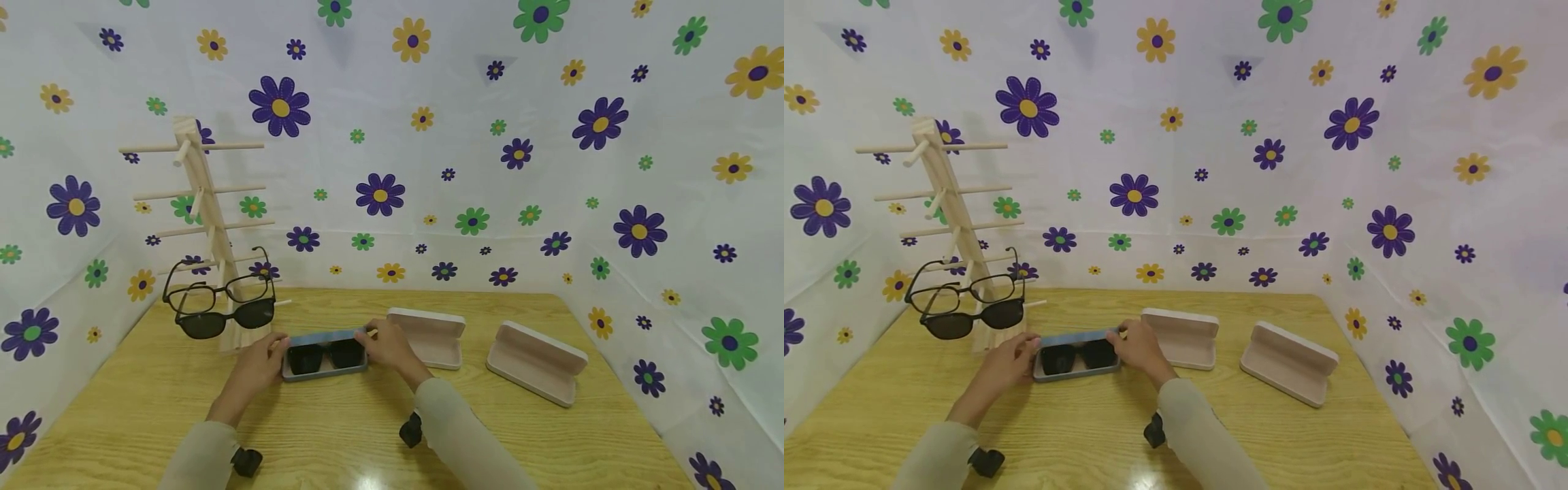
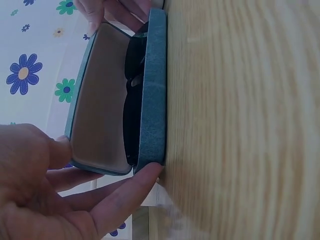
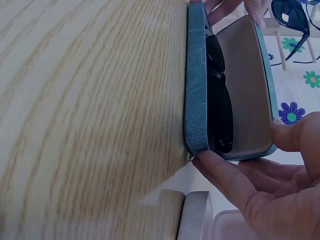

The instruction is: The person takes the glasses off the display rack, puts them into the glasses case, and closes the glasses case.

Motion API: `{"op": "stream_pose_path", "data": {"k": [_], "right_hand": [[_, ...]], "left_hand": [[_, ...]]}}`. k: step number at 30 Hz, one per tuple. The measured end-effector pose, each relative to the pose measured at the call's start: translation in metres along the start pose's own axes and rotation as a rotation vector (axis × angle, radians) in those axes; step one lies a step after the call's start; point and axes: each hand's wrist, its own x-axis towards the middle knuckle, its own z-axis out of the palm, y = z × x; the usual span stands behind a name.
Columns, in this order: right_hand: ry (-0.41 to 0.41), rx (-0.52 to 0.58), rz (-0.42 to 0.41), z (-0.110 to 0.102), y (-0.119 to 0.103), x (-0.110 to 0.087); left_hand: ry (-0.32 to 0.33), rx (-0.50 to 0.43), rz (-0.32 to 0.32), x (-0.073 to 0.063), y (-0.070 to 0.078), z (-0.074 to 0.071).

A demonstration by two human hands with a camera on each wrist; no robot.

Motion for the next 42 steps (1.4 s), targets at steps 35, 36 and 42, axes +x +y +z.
{"op": "stream_pose_path", "data": {"k": [35,36,42], "right_hand": [[-0.006,-0.096,-0.056,0.007,0.010,-0.012],[-0.006,-0.100,-0.058,0.007,0.010,-0.012],[-0.031,-0.104,-0.026,0.004,0.008,-0.013]], "left_hand": [[0.002,0.011,0.054,-0.016,-0.004,0.007],[0.000,0.007,0.055,-0.015,-0.005,0.007],[-0.017,-0.002,0.062,-0.016,-0.007,0.004]]}}
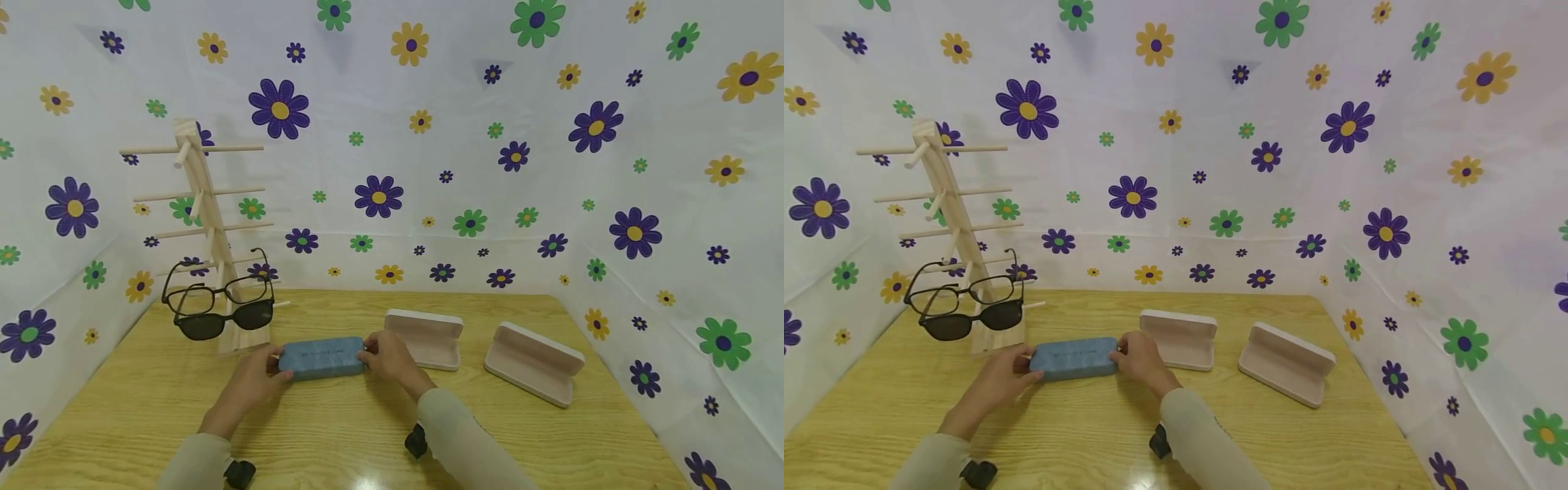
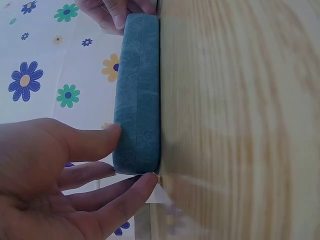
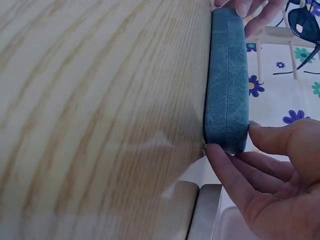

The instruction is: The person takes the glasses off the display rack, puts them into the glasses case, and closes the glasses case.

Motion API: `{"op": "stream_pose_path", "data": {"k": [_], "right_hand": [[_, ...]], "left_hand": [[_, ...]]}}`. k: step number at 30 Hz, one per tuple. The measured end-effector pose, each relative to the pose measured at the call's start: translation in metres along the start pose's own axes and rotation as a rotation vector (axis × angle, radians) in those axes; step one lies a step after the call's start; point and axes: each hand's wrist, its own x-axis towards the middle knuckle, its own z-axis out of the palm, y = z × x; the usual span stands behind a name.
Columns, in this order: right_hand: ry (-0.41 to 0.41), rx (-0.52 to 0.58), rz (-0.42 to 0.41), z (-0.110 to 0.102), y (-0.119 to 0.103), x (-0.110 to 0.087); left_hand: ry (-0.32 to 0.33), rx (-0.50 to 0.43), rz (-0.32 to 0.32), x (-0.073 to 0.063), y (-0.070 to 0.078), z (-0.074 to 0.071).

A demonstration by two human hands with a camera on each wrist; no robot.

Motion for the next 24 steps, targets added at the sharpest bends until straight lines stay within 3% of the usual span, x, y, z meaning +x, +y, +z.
{"op": "stream_pose_path", "data": {"k": [6,17,24], "right_hand": [[-0.022,-0.031,-0.001,-0.008,-0.002,-0.002],[0.046,-0.026,-0.071,-0.031,-0.027,0.003],[0.071,0.064,-0.106,-0.040,-0.056,0.008]], "left_hand": [[-0.011,-0.033,-0.015,-0.005,0.006,-0.012],[0.004,-0.024,0.116,-0.026,0.040,-0.061],[0.116,0.015,0.166,-0.043,0.054,-0.095]]}}
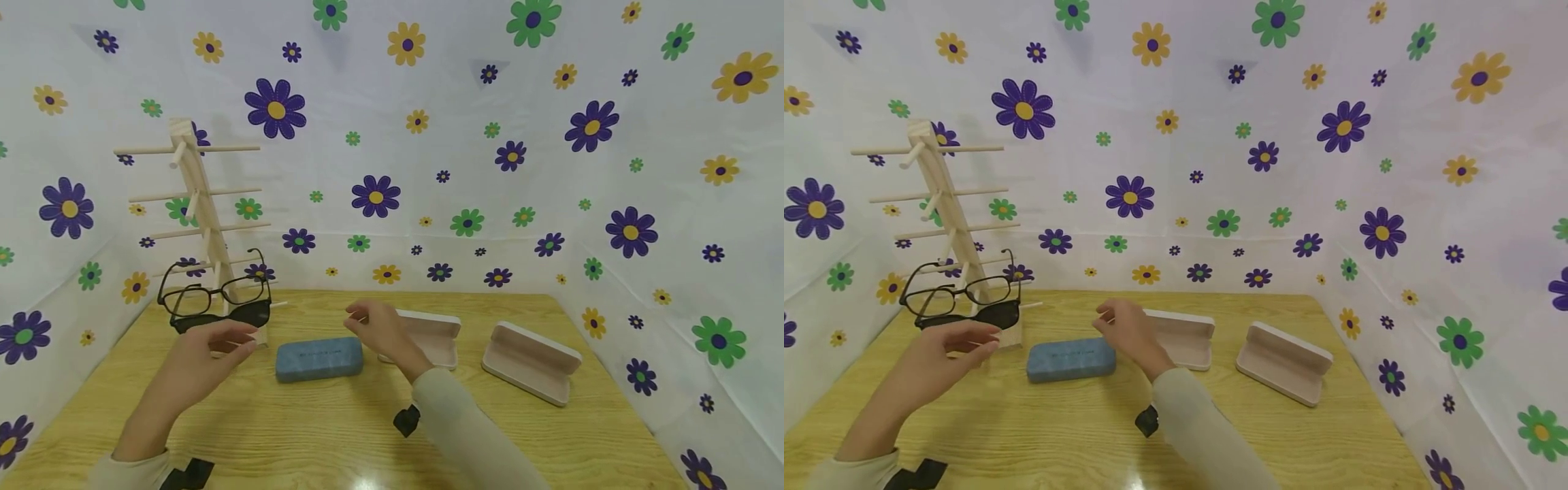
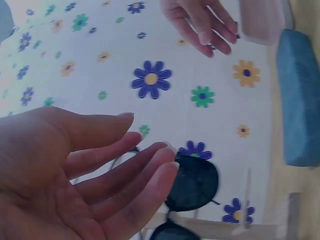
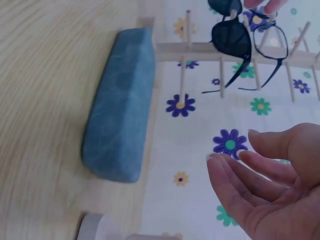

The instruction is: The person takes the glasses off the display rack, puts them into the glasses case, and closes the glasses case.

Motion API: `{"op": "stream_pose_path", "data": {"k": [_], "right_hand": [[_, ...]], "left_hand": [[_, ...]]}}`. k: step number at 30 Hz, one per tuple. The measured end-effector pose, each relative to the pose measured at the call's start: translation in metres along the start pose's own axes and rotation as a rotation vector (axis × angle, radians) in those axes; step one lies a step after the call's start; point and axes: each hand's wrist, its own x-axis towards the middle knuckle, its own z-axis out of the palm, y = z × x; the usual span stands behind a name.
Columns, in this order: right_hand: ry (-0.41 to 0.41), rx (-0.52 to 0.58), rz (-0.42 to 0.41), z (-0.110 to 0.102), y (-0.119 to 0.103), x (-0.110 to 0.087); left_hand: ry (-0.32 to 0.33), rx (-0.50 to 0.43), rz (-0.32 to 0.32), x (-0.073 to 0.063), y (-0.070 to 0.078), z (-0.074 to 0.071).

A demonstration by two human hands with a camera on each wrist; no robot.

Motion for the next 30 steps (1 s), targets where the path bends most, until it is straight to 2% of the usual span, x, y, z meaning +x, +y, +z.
{"op": "stream_pose_path", "data": {"k": [6,12,15,18,20,24,30], "right_hand": [[0.011,0.055,-0.055,0.005,-0.024,0.009],[0.045,0.103,-0.101,0.010,-0.047,0.018],[0.055,0.112,-0.113,0.013,-0.057,0.023],[0.049,0.135,-0.115,0.017,-0.066,0.027],[0.039,0.151,-0.122,0.019,-0.072,0.031],[0.020,0.146,-0.150,0.024,-0.083,0.036],[-0.040,0.152,-0.164,0.036,-0.092,0.044]], "left_hand": [[0.147,0.069,0.022,-0.006,0.008,-0.028],[0.397,0.125,0.062,-0.006,0.007,-0.050],[0.522,0.114,0.016,-0.004,0.005,-0.056],[0.599,0.101,-0.044,0.000,0.001,-0.060],[0.615,0.101,-0.079,0.003,-0.005,-0.064],[0.591,0.096,-0.140,0.010,-0.023,-0.069],[0.476,0.099,-0.239,0.014,-0.044,-0.070]]}}
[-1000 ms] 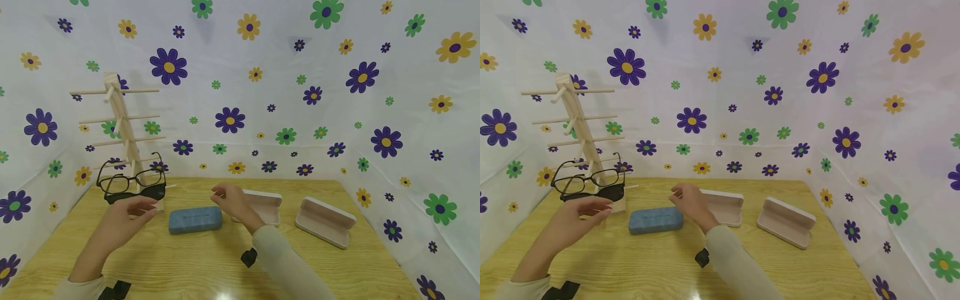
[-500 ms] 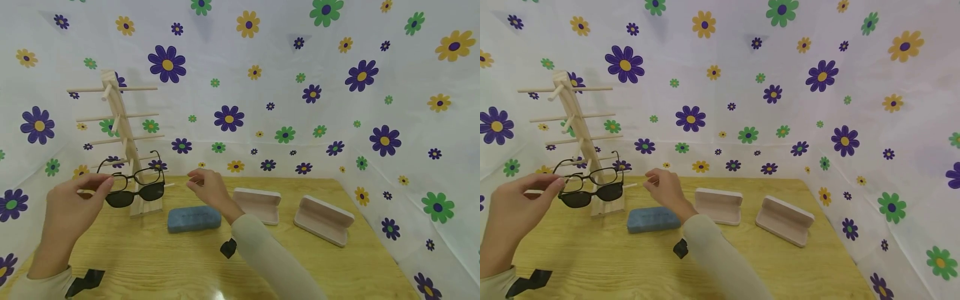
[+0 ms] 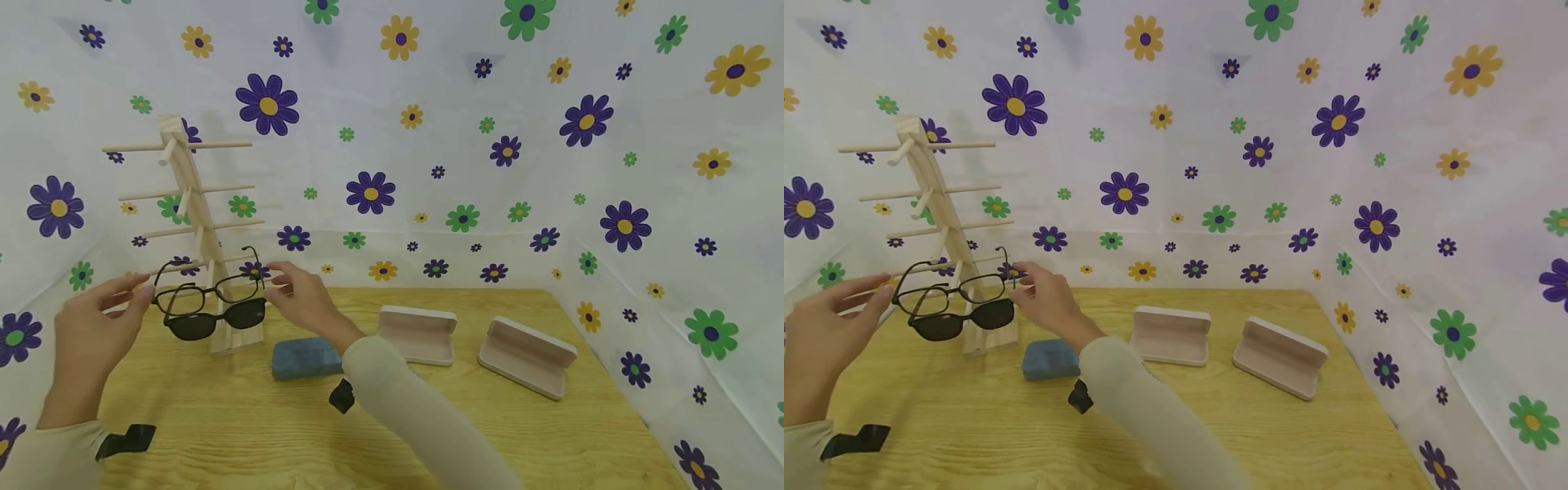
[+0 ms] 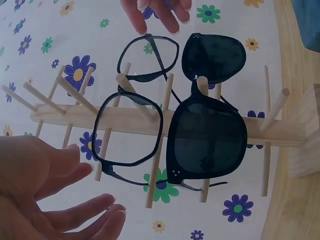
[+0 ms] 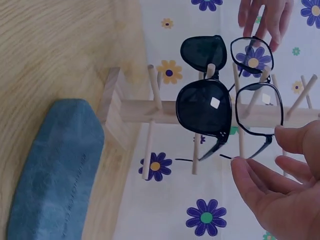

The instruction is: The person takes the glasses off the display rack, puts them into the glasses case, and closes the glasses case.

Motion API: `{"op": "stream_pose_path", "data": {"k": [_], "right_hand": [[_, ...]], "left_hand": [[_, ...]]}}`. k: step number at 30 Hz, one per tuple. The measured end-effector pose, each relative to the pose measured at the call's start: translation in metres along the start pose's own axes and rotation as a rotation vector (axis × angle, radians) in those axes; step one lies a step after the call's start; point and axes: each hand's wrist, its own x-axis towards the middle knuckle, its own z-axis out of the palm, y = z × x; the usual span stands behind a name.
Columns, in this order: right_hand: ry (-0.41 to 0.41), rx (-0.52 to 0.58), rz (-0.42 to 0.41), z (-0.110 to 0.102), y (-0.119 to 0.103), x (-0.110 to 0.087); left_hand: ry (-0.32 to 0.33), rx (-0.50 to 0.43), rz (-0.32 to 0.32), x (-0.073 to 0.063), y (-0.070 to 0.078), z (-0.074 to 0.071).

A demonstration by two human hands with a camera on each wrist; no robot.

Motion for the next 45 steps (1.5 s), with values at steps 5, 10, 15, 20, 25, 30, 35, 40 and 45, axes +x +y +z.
{"op": "stream_pose_path", "data": {"k": [5,10,15,20,25,30,35,40,45], "right_hand": [[-0.043,0.068,0.000,0.013,0.000,0.004],[-0.042,0.060,-0.013,0.019,-0.001,0.005],[-0.030,0.035,-0.020,0.023,-0.001,0.006],[0.016,0.016,-0.062,0.021,-0.004,0.004],[0.079,0.031,-0.119,0.015,-0.010,0.000],[0.126,0.076,-0.118,0.007,-0.010,-0.010],[0.173,0.134,-0.121,0.001,-0.006,-0.024],[0.199,0.196,-0.146,-0.004,-0.004,-0.033],[0.194,0.209,-0.137,-0.012,-0.003,-0.043]], "left_hand": [[-0.064,0.039,0.007,0.001,-0.006,0.004],[-0.066,0.078,0.031,0.000,-0.007,0.008],[-0.069,0.071,0.025,0.000,-0.007,0.010],[-0.033,0.015,0.027,-0.005,0.000,0.005],[0.014,-0.051,0.064,-0.011,0.014,-0.005],[0.023,-0.107,0.073,-0.019,0.026,-0.011],[-0.004,-0.164,0.083,-0.029,0.039,-0.016],[-0.020,-0.156,0.099,-0.038,0.050,-0.019],[-0.054,-0.177,0.186,-0.047,0.058,-0.020]]}}
